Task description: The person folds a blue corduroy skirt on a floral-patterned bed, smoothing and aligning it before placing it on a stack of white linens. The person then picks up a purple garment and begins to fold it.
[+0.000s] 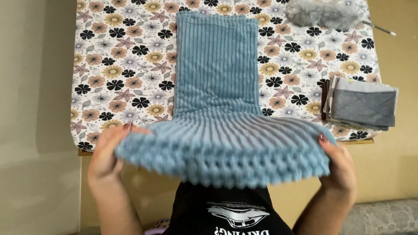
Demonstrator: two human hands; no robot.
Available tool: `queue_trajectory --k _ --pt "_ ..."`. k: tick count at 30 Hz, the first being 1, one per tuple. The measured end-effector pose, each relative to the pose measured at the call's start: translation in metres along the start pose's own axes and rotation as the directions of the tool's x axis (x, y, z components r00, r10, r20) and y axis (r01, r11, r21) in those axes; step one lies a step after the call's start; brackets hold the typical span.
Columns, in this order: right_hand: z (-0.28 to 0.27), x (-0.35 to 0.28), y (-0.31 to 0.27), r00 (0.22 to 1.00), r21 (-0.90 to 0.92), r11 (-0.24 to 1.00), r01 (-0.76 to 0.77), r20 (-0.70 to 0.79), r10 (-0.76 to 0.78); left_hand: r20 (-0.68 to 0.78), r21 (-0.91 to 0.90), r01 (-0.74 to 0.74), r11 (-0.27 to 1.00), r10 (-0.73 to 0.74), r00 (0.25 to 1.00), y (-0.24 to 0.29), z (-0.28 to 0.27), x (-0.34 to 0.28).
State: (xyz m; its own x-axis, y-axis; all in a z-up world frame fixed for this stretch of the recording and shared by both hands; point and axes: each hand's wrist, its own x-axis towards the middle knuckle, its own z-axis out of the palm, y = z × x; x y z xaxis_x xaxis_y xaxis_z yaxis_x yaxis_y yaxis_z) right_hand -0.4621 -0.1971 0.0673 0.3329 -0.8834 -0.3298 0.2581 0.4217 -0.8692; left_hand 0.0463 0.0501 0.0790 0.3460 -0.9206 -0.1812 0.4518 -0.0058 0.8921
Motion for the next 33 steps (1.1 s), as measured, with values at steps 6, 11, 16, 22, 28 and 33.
queue_trajectory --k 6,11,16,22,28,33 --pt "0.085 0.167 -0.037 0.962 0.044 0.993 0.108 0.247 -0.115 -0.265 0.051 -0.217 0.975 0.223 0.938 0.017 0.026 0.194" --pt "0.127 0.364 0.008 0.957 -0.112 0.968 0.224 0.214 -0.197 -0.259 0.114 -0.236 0.965 0.259 0.931 -0.001 0.040 0.326" --pt "0.083 0.382 0.170 0.943 -0.793 0.547 0.268 0.099 -0.319 -0.321 0.722 0.021 0.692 0.308 0.895 -0.275 -0.105 0.341" --pt "0.007 0.281 0.266 0.825 -0.942 0.172 0.289 0.153 -0.545 -0.557 0.758 0.338 0.557 0.284 0.781 -0.310 -0.069 0.233" --pt "-0.012 0.273 0.262 0.921 -0.905 0.401 0.140 -0.030 -0.389 -0.481 0.835 0.303 0.458 0.344 0.806 -0.295 -0.083 0.239" --pt "0.008 0.327 0.243 0.976 -0.891 0.454 0.019 -0.083 -0.202 -0.603 0.575 0.485 0.659 -0.059 0.795 -0.278 -0.095 0.313"
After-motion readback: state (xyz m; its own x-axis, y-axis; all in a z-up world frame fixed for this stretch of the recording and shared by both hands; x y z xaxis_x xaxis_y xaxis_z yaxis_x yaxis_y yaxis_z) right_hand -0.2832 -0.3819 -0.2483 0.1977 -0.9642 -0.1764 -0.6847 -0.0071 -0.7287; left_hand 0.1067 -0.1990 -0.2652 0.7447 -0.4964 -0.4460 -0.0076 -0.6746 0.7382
